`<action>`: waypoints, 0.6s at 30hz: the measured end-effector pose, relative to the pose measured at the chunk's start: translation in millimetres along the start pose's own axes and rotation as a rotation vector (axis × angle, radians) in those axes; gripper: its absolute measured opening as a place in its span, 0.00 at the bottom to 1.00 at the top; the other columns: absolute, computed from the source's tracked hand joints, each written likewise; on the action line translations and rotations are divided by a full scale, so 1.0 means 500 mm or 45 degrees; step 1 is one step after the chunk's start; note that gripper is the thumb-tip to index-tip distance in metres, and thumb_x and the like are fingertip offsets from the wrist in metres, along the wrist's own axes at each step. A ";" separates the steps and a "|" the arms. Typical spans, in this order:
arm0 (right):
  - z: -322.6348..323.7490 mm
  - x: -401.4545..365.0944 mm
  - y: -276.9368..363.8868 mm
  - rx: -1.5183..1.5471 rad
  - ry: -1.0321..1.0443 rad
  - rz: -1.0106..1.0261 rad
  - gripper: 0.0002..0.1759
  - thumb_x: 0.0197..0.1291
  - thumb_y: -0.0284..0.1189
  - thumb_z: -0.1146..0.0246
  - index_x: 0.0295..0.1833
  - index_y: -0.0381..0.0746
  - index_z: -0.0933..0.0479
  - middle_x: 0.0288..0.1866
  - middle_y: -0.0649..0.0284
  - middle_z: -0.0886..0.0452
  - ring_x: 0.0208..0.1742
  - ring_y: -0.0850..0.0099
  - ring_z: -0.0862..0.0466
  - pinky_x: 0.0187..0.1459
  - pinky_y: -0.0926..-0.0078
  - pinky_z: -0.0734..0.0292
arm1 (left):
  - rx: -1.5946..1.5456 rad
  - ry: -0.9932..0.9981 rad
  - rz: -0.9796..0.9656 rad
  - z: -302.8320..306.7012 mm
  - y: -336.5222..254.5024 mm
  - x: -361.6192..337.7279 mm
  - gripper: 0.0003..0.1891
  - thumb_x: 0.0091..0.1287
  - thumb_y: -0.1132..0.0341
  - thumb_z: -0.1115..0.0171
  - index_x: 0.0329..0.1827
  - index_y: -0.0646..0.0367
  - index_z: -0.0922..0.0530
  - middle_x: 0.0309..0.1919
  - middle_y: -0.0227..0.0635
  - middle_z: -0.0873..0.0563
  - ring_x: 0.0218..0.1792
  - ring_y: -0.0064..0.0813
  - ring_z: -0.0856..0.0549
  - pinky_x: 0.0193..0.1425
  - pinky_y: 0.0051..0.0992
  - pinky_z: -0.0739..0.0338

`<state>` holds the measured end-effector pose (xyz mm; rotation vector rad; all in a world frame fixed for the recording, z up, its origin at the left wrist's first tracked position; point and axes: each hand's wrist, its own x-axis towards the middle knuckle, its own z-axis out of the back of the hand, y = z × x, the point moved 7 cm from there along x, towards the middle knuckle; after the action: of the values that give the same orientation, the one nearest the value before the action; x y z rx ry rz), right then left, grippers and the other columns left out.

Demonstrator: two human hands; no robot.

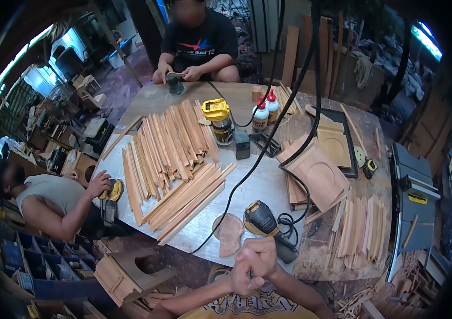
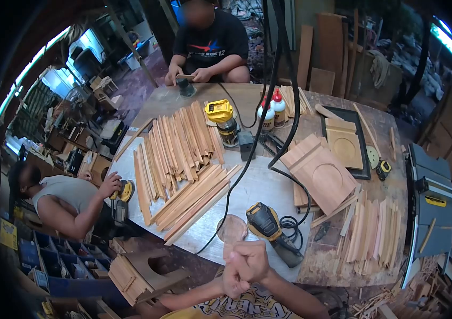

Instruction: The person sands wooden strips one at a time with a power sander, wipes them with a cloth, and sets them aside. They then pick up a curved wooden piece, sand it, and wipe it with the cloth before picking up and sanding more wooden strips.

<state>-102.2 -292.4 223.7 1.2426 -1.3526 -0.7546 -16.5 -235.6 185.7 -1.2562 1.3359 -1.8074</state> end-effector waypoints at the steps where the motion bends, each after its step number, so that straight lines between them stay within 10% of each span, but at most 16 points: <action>1: -0.009 0.004 0.024 -0.117 0.100 0.136 0.16 0.62 0.30 0.38 0.23 0.33 0.19 0.20 0.57 0.18 0.17 0.68 0.20 0.23 0.72 0.26 | 0.020 -0.005 -0.049 -0.002 -0.003 0.001 0.33 0.77 0.32 0.47 0.37 0.59 0.23 0.33 0.31 0.22 0.35 0.30 0.23 0.40 0.29 0.29; 5: -0.034 0.014 0.097 -0.062 0.140 0.525 0.21 0.64 0.36 0.38 0.21 0.33 0.21 0.21 0.56 0.17 0.19 0.66 0.18 0.25 0.73 0.25 | 0.024 -0.161 -0.186 0.003 -0.041 0.033 0.34 0.76 0.32 0.48 0.37 0.60 0.24 0.30 0.30 0.23 0.33 0.30 0.24 0.39 0.30 0.30; 12: 0.054 0.030 0.088 -0.189 -0.208 0.323 0.21 0.68 0.37 0.37 0.24 0.37 0.23 0.23 0.59 0.21 0.24 0.67 0.21 0.28 0.71 0.30 | -0.212 -0.594 -0.201 0.129 -0.109 0.073 0.35 0.73 0.30 0.47 0.33 0.60 0.24 0.29 0.34 0.22 0.31 0.32 0.24 0.40 0.32 0.29; 14: -0.065 -0.039 0.069 0.593 1.439 -0.051 0.30 0.78 0.47 0.44 0.26 0.37 0.21 0.28 0.59 0.17 0.31 0.71 0.16 0.33 0.71 0.24 | -0.508 -0.466 -0.151 0.138 -0.119 0.097 0.26 0.75 0.46 0.43 0.40 0.65 0.20 0.42 0.46 0.16 0.46 0.36 0.19 0.51 0.37 0.26; 16: -0.094 -0.089 0.043 0.590 1.338 -0.193 0.34 0.80 0.51 0.48 0.27 0.36 0.21 0.27 0.59 0.17 0.30 0.71 0.15 0.32 0.71 0.21 | -0.326 0.545 0.240 0.022 -0.129 0.105 0.23 0.73 0.53 0.44 0.43 0.70 0.15 0.55 0.54 0.13 0.56 0.41 0.15 0.63 0.39 0.23; 18: -0.117 -0.130 0.012 0.550 1.244 -0.328 0.38 0.83 0.54 0.53 0.27 0.35 0.21 0.26 0.59 0.16 0.29 0.71 0.14 0.32 0.71 0.18 | -0.427 0.361 0.326 0.032 -0.072 0.066 0.24 0.75 0.53 0.45 0.44 0.71 0.14 0.50 0.54 0.12 0.53 0.42 0.13 0.61 0.38 0.21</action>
<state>-57.0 -217.2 222.5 1.8125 -0.5463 0.0514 -12.1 -257.2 231.9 -0.9522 1.9274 -1.6693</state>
